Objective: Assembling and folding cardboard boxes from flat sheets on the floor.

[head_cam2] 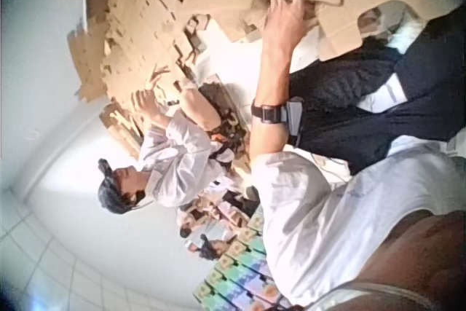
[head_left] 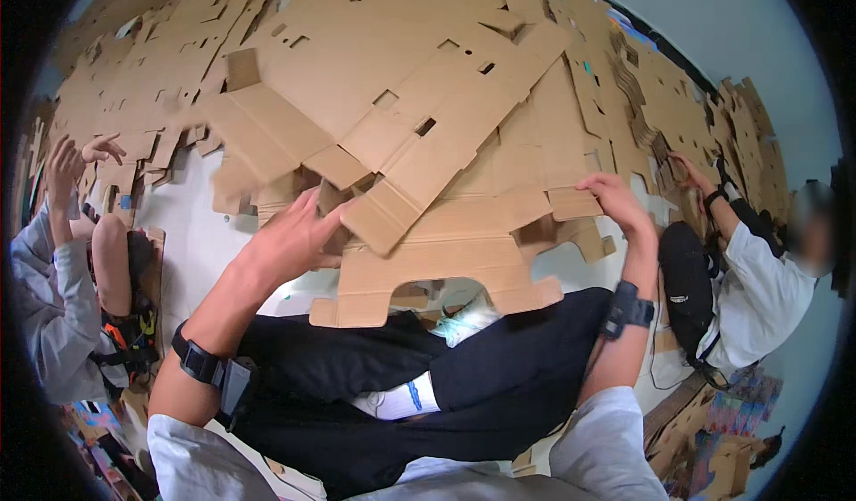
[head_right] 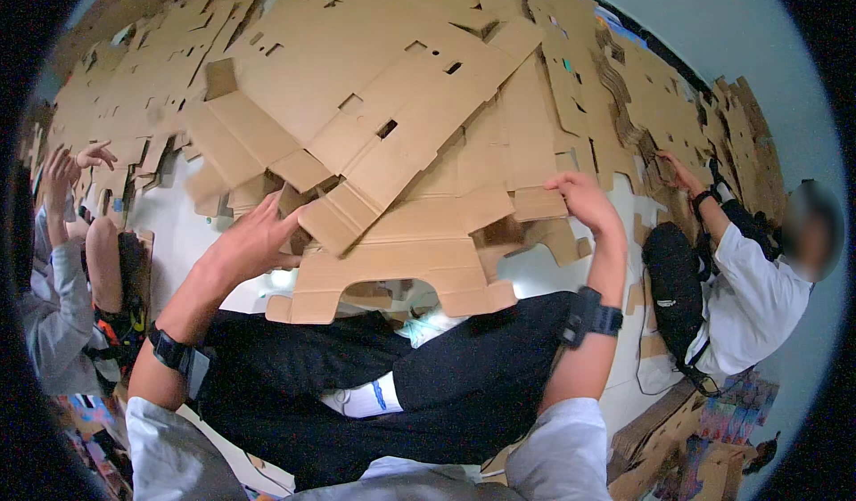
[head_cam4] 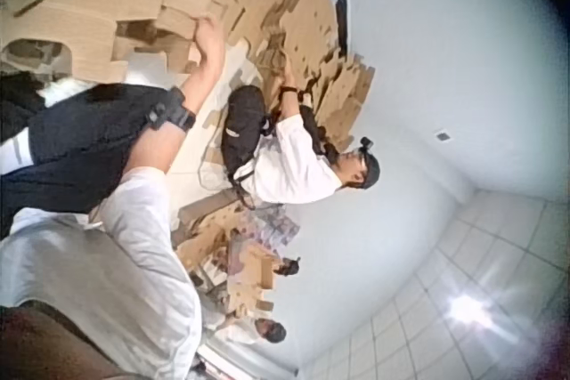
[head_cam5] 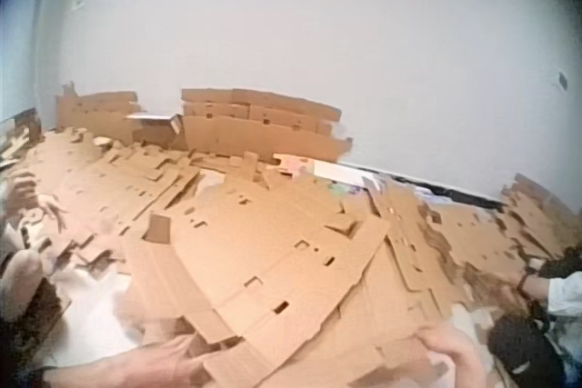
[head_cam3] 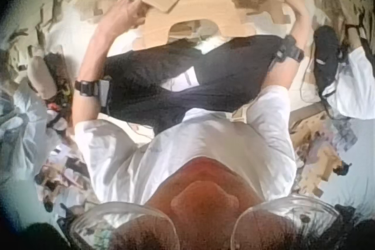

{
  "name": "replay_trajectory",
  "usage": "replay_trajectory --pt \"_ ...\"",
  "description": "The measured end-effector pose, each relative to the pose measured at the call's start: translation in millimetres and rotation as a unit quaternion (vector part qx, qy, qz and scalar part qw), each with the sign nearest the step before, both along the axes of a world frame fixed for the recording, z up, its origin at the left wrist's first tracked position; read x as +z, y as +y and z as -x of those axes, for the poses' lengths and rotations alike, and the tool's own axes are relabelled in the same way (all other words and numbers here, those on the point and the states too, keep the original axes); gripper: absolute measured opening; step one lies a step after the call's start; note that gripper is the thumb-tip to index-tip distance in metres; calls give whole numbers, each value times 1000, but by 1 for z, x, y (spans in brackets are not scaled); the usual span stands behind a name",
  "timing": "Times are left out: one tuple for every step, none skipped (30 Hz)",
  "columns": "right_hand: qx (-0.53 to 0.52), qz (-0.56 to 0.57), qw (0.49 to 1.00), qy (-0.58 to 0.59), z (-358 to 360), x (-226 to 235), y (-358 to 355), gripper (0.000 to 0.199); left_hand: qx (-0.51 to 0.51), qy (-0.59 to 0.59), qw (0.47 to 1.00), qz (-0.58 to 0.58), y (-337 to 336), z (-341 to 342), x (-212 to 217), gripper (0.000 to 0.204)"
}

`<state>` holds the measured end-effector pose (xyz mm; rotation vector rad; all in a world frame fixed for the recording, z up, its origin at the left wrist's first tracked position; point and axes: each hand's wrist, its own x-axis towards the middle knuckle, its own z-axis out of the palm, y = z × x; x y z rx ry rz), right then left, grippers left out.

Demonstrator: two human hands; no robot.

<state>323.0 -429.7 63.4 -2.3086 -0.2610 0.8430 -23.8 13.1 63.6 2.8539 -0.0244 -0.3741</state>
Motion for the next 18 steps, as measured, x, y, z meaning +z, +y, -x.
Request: replay_trajectory --pt "-57 -93 993 38 5 8 -3 26 4 -12 999 48 1 -1 2 83" --pt "-50 -92 994 38 11 14 -6 26 -4 -43 998 54 0 -2 3 80" --pt "-69 -140 987 27 17 19 -9 28 -2 -25 998 53 -2 -3 5 80" --pt "-90 -186 978 15 21 21 -11 31 0 -19 998 56 -4 -4 6 80" --pt "-90 -186 978 16 24 20 -10 31 2 -15 998 59 -6 -5 7 80" --pt "-53 -135 988 -48 25 19 -10 34 3 -14 998 59 -9 -6 8 80" --pt "-26 -90 991 -94 26 17 -9 36 1 -7 998 67 -12 -7 10 80" --pt "-20 -85 990 -110 26 16 -8 36 3 -8 998 66 -15 -8 11 81" --pt "12 -69 989 -130 24 16 -6 37 -6 2 997 72 -17 -9 11 81" --pt "41 -61 987 -141 23 16 -5 39 22 16 998 56 -19 -11 12 77" --pt "41 -55 986 -150 23 17 -4 39 42 31 998 43 -18 -12 13 73" --pt "4 -84 988 -128 22 18 -4 39 50 28 998 39 -17 -14 13 73" --pt "-30 -123 986 -107 22 19 -3 40 26 -3 999 38 -13 -16 13 69" --pt "-28 -114 988 -105 22 20 -2 40 14 -7 999 32 -9 -18 14 67" --pt "-9 -89 990 -109 23 20 -1 42 7 -32 999 36 -5 -18 14 67" --pt "8 -63 992 -112 24 19 0 44 40 -44 994 91 -2 -17 15 63" --pt "8 -63 992 -110 25 17 0 44 76 -62 985 144 -1 -16 16 59" --pt "33 -40 996 -79 25 15 1 45 72 -64 987 125 -1 -16 17 56"
